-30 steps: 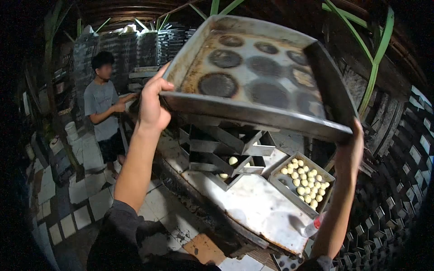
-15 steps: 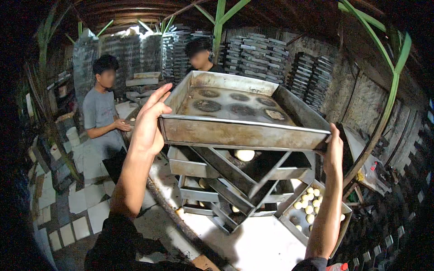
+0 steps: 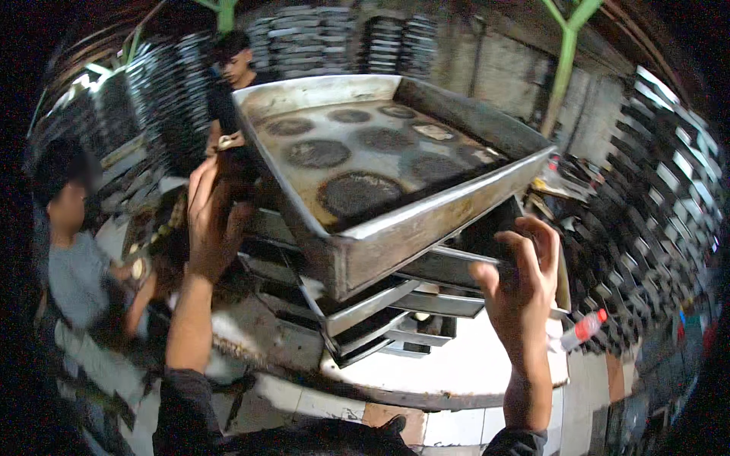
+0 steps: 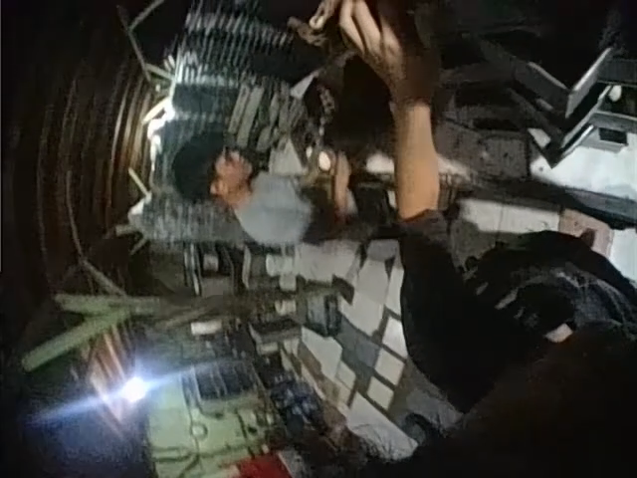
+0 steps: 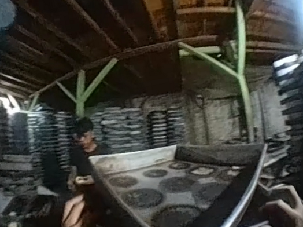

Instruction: Shaping dough into small balls and placing them onto baking trays.

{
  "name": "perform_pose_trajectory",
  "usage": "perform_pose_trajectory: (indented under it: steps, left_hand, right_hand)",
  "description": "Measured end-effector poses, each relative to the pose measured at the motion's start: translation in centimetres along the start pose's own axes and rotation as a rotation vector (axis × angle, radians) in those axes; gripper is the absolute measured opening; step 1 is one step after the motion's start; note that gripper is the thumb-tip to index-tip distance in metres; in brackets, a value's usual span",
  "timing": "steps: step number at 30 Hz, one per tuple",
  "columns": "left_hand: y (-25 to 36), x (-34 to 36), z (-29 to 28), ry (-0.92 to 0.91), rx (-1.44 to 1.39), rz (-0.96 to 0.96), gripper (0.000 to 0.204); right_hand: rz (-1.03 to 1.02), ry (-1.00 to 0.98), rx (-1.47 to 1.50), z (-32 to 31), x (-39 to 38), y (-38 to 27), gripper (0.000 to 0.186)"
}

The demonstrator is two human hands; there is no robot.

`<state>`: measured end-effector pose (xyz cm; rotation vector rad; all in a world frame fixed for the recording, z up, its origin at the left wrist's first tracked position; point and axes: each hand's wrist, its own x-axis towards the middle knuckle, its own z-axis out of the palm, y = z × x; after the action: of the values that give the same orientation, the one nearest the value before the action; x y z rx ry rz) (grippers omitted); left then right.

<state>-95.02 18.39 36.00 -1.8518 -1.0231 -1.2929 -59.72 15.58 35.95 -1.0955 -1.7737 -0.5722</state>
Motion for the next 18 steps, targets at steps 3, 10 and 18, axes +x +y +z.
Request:
perform_pose_trajectory:
  steps: [3, 10, 18]
  left_hand:
    - [-0.3, -0.2, 1.6, 0.045, -0.026, 0.021, 0.031]
    - [-0.5, 0.1, 1.4, 0.063, -0.016, -0.021, 0.034]
    - [5.9, 7.6, 1.3, 0.148, -0.402, 0.297, 0.049]
  right_hand:
    - [-0.052, 0.091, 0.087, 0.7, 0.2, 1.8, 0.045]
    - [-0.051, 0.110, 0.136, 1.9, 0.2, 2.6, 0.041]
    - [0.077, 0.283, 0.242, 3.6, 0.4, 2.0, 0.038]
